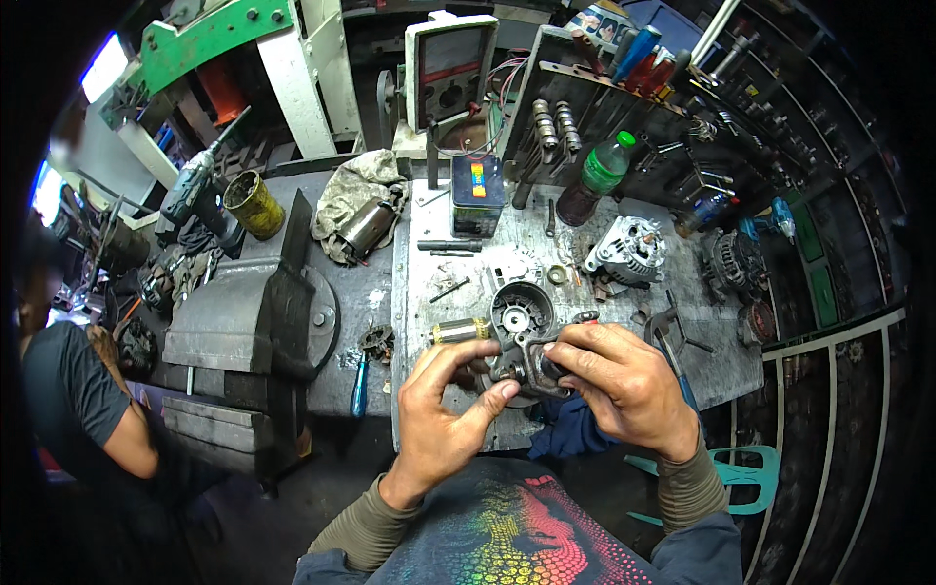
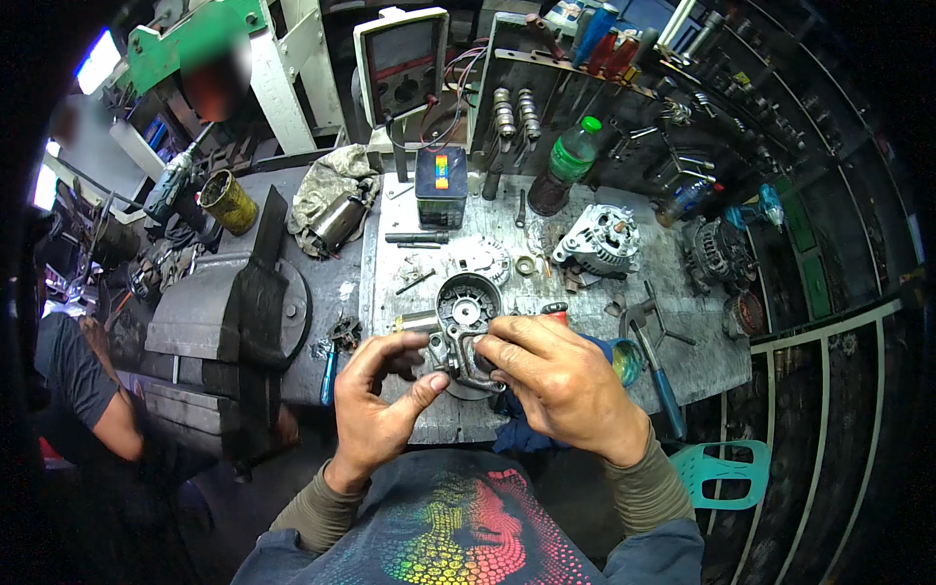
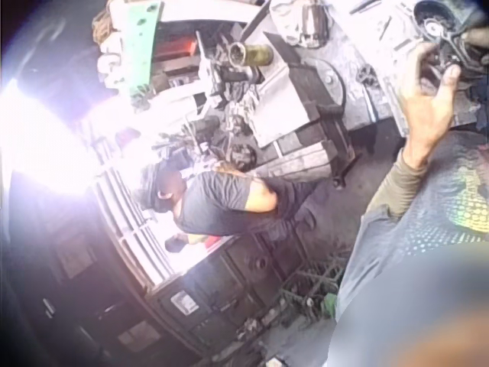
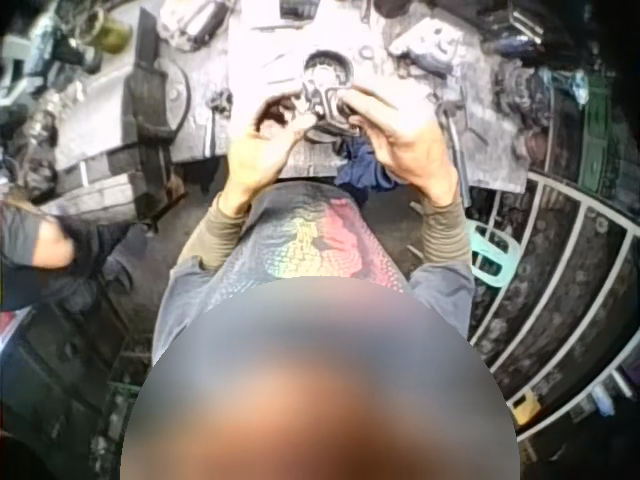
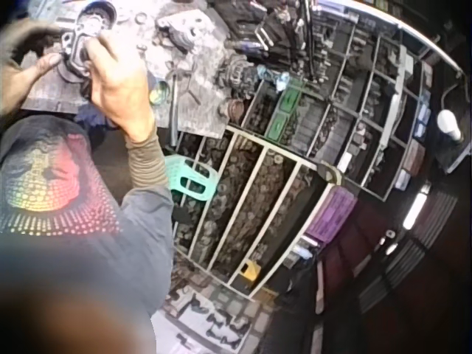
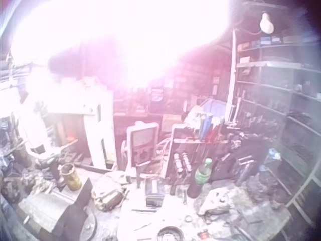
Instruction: The person cleans a small metal part with a blue cloth, then inserts it into a larger mechanical housing. They use a screwdriver to tighten a screw and a hammer to tap the part into place. The person continues to adjust and secure the assembly with both hands.
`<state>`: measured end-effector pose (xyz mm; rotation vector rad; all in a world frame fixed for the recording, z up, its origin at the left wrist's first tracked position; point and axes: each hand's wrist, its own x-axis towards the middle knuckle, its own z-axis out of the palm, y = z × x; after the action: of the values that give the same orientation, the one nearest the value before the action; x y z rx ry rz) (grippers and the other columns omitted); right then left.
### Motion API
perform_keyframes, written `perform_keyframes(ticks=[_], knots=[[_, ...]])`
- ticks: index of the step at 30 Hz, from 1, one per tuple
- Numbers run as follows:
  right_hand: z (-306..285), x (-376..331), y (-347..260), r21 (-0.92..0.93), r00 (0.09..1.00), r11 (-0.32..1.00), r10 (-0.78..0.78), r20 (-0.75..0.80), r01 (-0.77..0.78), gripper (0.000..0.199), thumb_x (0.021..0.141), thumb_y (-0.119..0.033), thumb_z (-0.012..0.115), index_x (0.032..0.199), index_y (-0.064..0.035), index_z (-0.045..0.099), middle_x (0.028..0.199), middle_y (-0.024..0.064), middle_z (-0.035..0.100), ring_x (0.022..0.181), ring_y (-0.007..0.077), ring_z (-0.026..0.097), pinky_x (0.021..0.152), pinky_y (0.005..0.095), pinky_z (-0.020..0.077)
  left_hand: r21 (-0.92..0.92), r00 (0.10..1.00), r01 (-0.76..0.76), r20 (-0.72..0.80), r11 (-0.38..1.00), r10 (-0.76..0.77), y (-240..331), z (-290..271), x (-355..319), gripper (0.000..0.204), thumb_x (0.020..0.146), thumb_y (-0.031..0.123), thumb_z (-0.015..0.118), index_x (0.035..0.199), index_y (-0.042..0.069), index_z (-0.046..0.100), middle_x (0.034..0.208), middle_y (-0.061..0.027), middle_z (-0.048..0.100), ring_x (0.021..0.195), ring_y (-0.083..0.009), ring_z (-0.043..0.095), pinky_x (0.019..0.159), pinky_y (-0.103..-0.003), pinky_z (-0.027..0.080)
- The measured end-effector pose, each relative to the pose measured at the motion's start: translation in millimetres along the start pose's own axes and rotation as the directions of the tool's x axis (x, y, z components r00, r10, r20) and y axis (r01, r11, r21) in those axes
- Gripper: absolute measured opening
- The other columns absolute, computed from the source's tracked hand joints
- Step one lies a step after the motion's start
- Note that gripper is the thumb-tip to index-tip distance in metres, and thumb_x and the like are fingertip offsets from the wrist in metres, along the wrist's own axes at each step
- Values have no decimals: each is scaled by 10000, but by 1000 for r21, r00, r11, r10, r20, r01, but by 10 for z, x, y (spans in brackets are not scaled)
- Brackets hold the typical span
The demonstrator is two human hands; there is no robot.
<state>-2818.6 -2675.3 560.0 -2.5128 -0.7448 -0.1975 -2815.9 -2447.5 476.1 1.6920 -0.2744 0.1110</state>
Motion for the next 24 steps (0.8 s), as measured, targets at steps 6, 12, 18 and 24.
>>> perform_keyframes(ticks=[6, 12, 18, 24], knots=[[-13, 53, 69, 9, 998, 999, -48, 43, 48, 431, 761, 28, 802, 1187, -8, 746, 1140, 138, 721, 946, 338, 709, 807, 419, 579, -193, 973, 32, 231, 981, 14, -281, 19, 356, 328, 948, 113, 764, 1266, 32, 762, 1166, -134, 739, 1091, -217, 665, 952, -354, 530], [-62, 86, 147, 50, 984, 993, -110, 140, 104, 446, 775, 29, 734, 1221, 42, 725, 1156, 177, 698, 944, 339, 690, 839, 411, 568, -133, 937, 46, 350, 990, 4, -190, -56, 482, 347, 964, 142, 765, 1266, -25, 732, 1233, -156, 711, 1222, -270, 657, 1084, -393, 497], [-143, 175, 261, 113, 964, 988, -127, 234, 103, 428, 794, -44, 804, 1214, 10, 740, 1115, 118, 705, 924, 275, 676, 793, 393, 517, 62, 959, -163, 243, 985, 143, -114, 141, 328, 835, 668, 362, 1032, 1313, -5, 652, 1258, -172, 706, 1168, -306, 713, 1020, -406, 562], [-143, 317, 412, 210, 949, 966, -200, 243, 150, 428, 762, -85, 871, 1173, -31, 767, 1076, 87, 727, 882, 240, 681, 766, 369, 494, -74, 964, -157, 206, 985, 169, -298, 177, 311, 673, 697, 372, 1007, 1197, 22, 722, 1180, -161, 735, 1160, -334, 697, 1004, -427, 556]])
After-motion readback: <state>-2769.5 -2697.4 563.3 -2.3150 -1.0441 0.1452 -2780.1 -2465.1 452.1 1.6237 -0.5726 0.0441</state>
